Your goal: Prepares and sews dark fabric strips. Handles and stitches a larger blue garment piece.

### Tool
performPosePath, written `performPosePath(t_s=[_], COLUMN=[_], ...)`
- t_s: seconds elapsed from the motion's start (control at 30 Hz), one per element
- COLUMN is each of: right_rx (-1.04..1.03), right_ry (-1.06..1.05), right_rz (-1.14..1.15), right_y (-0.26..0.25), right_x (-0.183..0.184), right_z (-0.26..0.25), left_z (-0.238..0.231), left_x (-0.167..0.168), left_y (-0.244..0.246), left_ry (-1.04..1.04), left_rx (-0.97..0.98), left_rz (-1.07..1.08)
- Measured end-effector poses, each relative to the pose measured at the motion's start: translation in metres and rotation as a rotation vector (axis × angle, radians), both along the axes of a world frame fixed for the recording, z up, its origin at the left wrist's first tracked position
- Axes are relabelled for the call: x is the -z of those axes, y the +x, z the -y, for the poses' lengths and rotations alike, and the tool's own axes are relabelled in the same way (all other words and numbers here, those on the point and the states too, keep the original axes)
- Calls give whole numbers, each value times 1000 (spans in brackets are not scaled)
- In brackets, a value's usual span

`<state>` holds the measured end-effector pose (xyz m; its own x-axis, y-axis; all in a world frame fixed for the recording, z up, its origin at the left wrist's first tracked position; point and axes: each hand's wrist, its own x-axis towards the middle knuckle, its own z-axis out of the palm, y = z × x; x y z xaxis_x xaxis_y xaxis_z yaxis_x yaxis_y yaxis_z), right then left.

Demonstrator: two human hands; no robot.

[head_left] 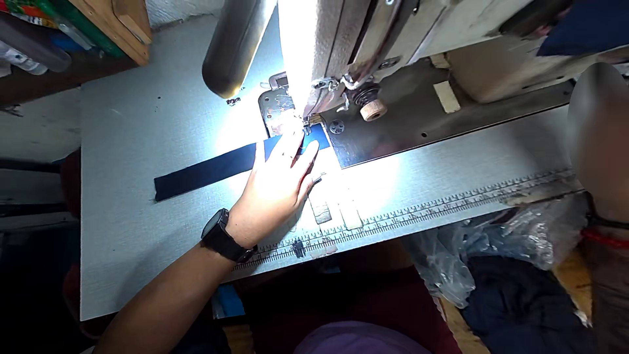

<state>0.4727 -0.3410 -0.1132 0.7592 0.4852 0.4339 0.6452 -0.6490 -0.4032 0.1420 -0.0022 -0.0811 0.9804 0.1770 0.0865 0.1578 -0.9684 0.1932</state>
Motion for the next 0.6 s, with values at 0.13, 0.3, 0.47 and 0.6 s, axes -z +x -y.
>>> performPosePath(t_s=[0.13, 0.3, 0.47, 0.6], right_rx=[-89, -61, -71, -52], right_ry=[99, 110, 34, 14], right_rz=[53, 45, 41, 23], right_y=[-1, -6, -11, -17], right_x=[9, 8, 3, 1], right_z=[-13, -17, -19, -19], left_z=[1, -1, -5, -2], left_x=[-2, -2, -4, -4], left_y=[0, 1, 3, 1], left_ry=[-13, -3, -24, -14], left_rx=[-10, -5, -2, 6], left_rz=[-13, -20, -8, -6])
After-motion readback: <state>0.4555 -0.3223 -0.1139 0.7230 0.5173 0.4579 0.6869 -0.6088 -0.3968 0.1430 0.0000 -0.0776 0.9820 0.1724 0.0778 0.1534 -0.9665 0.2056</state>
